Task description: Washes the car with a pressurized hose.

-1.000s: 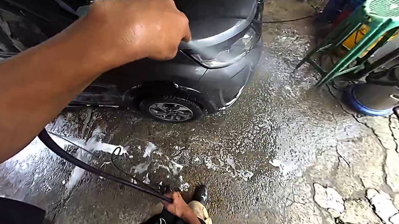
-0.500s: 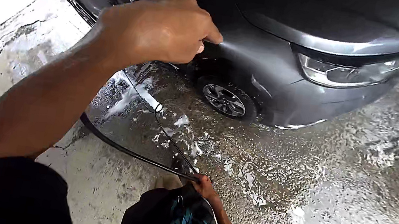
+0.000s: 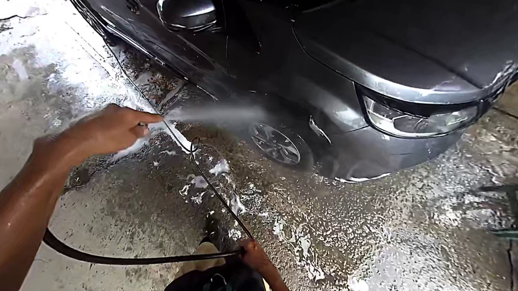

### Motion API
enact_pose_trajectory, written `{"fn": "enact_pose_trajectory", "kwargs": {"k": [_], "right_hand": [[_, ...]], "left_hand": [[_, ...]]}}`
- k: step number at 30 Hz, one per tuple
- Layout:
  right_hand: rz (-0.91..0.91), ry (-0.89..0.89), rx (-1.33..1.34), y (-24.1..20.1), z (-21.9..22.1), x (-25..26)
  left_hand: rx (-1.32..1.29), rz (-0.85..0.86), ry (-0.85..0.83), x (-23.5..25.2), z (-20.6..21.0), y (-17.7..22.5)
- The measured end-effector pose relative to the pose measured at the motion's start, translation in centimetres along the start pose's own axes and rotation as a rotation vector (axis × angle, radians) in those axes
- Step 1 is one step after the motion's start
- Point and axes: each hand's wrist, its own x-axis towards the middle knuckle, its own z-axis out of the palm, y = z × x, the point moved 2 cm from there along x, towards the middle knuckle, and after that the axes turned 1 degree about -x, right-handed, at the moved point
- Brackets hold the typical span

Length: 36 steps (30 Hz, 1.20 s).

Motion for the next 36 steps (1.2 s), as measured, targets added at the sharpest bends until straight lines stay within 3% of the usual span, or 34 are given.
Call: {"fn": "enact_pose_trajectory", "kwargs": {"k": [4, 7, 11, 18, 21, 26, 29, 32, 36], "right_hand": [[0.018, -0.054, -0.062, -0.1, -1.5, -0.1], [0.023, -0.026, -0.108, -0.9, -3.2, 0.8], [0.014, -0.075, -0.161, -3.9, -4.1, 3.0], [-0.053, -0.124, -0.173, -9.8, -3.8, 5.9], [-0.076, -0.101, -0.192, -10.7, -3.9, 6.7], [-0.078, -0.144, -0.197, -12.4, -3.7, 7.8], [-0.061, -0.071, -0.158, -13.0, -3.8, 8.3], [-0.029, -0.055, -0.158, -13.5, -3.4, 8.8], [-0.011, -0.097, -0.165, -14.7, -2.3, 10.1]], "left_hand": [[-0.057, 0.095, 0.047, -1.0, 0.3, 1.7], [-0.048, 0.071, 0.162, -1.1, -1.4, -0.6], [-0.029, -0.017, 0.253, -1.5, -5.4, -4.8], [0.090, -0.158, 0.415, -2.7, -14.6, -7.3], [0.151, -0.240, 0.390, -2.8, -16.7, -7.6], [0.276, -0.108, 0.350, -0.5, -18.4, -4.5], [0.322, -0.122, 0.450, 0.8, -20.2, -5.2], [0.370, -0.173, 0.389, 1.8, -20.4, -6.5], [0.370, -0.082, 0.377, 3.2, -21.2, -6.8]]}}
